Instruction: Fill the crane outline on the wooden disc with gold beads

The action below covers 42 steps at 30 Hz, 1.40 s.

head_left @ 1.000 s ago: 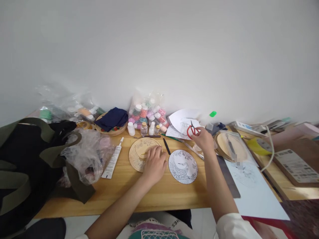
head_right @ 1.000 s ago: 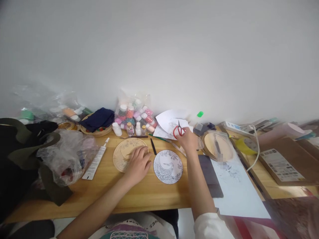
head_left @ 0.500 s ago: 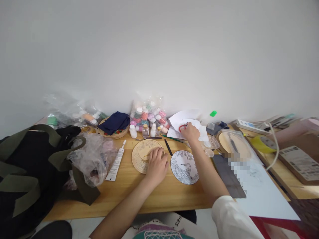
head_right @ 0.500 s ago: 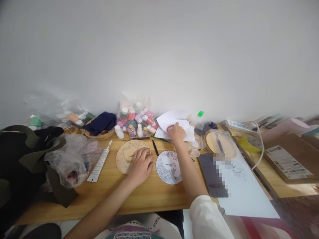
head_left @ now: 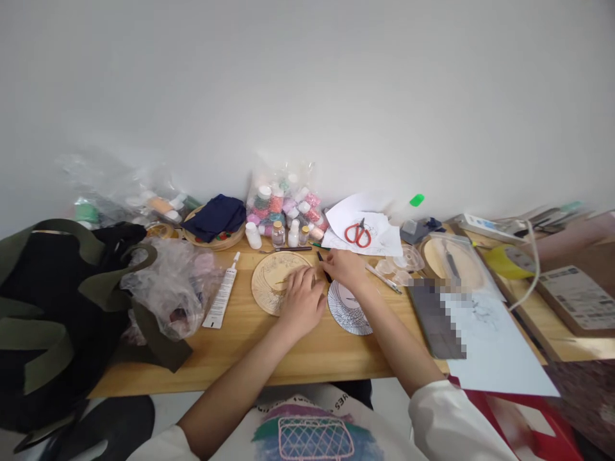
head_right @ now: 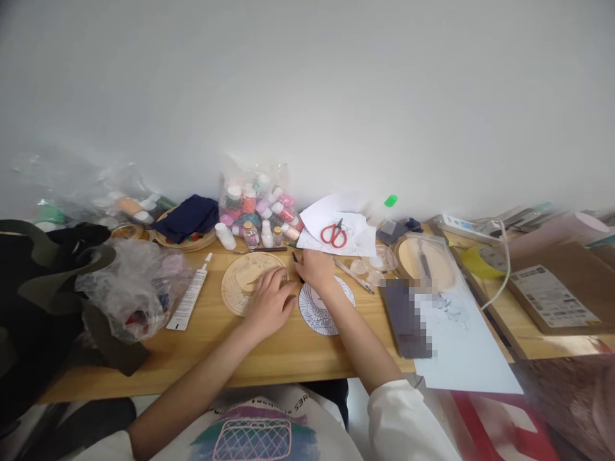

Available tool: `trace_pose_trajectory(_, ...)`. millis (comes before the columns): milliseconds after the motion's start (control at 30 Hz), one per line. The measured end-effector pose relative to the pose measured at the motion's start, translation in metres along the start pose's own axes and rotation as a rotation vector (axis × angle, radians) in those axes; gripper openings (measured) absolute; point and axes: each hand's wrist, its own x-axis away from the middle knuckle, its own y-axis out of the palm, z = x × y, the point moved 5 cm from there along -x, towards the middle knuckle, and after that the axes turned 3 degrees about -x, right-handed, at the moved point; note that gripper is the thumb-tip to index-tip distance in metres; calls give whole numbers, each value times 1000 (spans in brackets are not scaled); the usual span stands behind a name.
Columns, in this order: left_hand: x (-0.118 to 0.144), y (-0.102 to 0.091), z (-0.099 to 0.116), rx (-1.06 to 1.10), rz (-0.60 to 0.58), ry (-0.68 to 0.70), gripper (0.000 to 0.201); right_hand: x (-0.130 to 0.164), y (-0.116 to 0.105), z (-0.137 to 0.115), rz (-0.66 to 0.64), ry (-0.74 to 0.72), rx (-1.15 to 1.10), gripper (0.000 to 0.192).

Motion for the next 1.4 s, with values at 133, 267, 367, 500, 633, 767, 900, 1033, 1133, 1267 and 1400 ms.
trace_pose_trajectory(133,0,2,4,39,-72,51,42,3,13,-2,15,-31,-95,13)
trace_pose_trajectory(267,0,2,6,46,-122,78,50,-2,0,12,70,-85,-322,5)
trace_pose_trajectory(367,1,2,8,42,-144,111,52,-2,-17,30,110,-124,-511,13)
trace_pose_trajectory(500,1,5,10,6,-163,131,50,5,-28,57,154,-128,-904,29)
trace_pose_trajectory(633,2,5,8,-35,-138,100,49,10,-18,78,179,-26,-1276,38)
trace_pose_trajectory(767,1,5,5,-74,-112,62,49,9,-8,86,199,4,-1333,37)
trace_pose_trajectory(900,0,2,2,-99,-59,10,45,9,-3,89,154,-4,-1320,35)
trace_pose_trajectory(1033,-1,0,2,-125,-41,2,46,10,3,86,107,-44,-1245,33)
trace_pose_trajectory(1133,-1,-1,4,-120,-32,28,42,11,8,81,115,-90,-1166,36)
trace_pose_trajectory(1267,1,0,4,-140,-6,16,38,11,9,79,193,-129,-1027,37)
trace_pose_trajectory(1400,2,2,2,-143,31,13,32,13,6,81,292,-108,-874,35)
